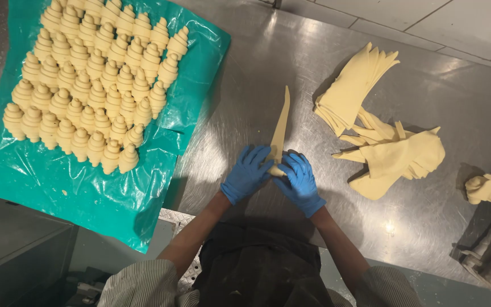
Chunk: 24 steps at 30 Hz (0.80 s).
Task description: Rolling pre-cut dough triangles into croissant shapes and arranging them on a tray.
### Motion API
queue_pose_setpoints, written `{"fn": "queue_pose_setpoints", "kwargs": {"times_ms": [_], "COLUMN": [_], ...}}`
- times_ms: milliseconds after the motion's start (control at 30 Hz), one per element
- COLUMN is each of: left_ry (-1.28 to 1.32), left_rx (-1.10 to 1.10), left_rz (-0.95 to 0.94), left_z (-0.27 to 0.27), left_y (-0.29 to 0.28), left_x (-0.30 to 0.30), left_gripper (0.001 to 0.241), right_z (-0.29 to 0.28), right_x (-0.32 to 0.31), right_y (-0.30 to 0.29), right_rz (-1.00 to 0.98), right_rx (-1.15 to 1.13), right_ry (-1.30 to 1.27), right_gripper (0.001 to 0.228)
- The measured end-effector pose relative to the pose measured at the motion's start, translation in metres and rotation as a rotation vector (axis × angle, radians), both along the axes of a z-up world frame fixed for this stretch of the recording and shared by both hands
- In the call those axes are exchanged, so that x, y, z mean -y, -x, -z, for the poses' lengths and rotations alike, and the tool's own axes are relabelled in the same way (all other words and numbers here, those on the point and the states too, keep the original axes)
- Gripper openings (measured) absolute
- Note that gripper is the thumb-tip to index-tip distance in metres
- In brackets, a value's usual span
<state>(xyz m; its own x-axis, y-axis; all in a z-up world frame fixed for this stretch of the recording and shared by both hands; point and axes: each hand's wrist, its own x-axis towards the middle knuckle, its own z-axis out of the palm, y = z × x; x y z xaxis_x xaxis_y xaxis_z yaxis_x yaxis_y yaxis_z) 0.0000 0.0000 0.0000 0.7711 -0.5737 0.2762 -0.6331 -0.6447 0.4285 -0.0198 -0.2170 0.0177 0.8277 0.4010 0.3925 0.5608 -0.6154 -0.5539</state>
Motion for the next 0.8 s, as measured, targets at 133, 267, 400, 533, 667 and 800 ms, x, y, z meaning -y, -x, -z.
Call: {"fn": "queue_pose_setpoints", "kwargs": {"times_ms": [133, 267, 400, 533, 667, 800], "left_ry": [0.088, -0.173, 0.428, 1.079, 1.396, 1.536], "left_rx": [-0.034, -0.144, -0.575, -1.099, -1.447, -1.615], "left_rz": [0.02, 0.059, -0.128, -0.174, -0.183, -0.062], "left_z": [0.013, 0.02, -0.039, -0.047, -0.039, -0.045], "left_y": [-0.001, -0.009, -0.019, -0.009, 0.008, 0.024], "left_x": [0.011, 0.02, 0.018, 0.018, 0.024, 0.038], "left_gripper": [0.066, 0.062, 0.064, 0.049, 0.045, 0.048], "right_z": [0.008, -0.026, -0.057, -0.057, -0.083, -0.126], "right_x": [0.002, -0.007, -0.019, 0.002, 0.028, 0.034], "right_y": [-0.003, -0.011, -0.017, -0.038, -0.039, -0.024], "right_rz": [0.028, 0.165, -0.02, -0.098, -0.091, -0.067], "right_rx": [0.0, -0.188, -0.497, -0.628, -0.864, -1.079], "right_ry": [0.089, -0.068, -1.032, -0.973, -0.493, -0.567], "right_gripper": [0.048, 0.061, 0.098, 0.106, 0.085, 0.085]}}
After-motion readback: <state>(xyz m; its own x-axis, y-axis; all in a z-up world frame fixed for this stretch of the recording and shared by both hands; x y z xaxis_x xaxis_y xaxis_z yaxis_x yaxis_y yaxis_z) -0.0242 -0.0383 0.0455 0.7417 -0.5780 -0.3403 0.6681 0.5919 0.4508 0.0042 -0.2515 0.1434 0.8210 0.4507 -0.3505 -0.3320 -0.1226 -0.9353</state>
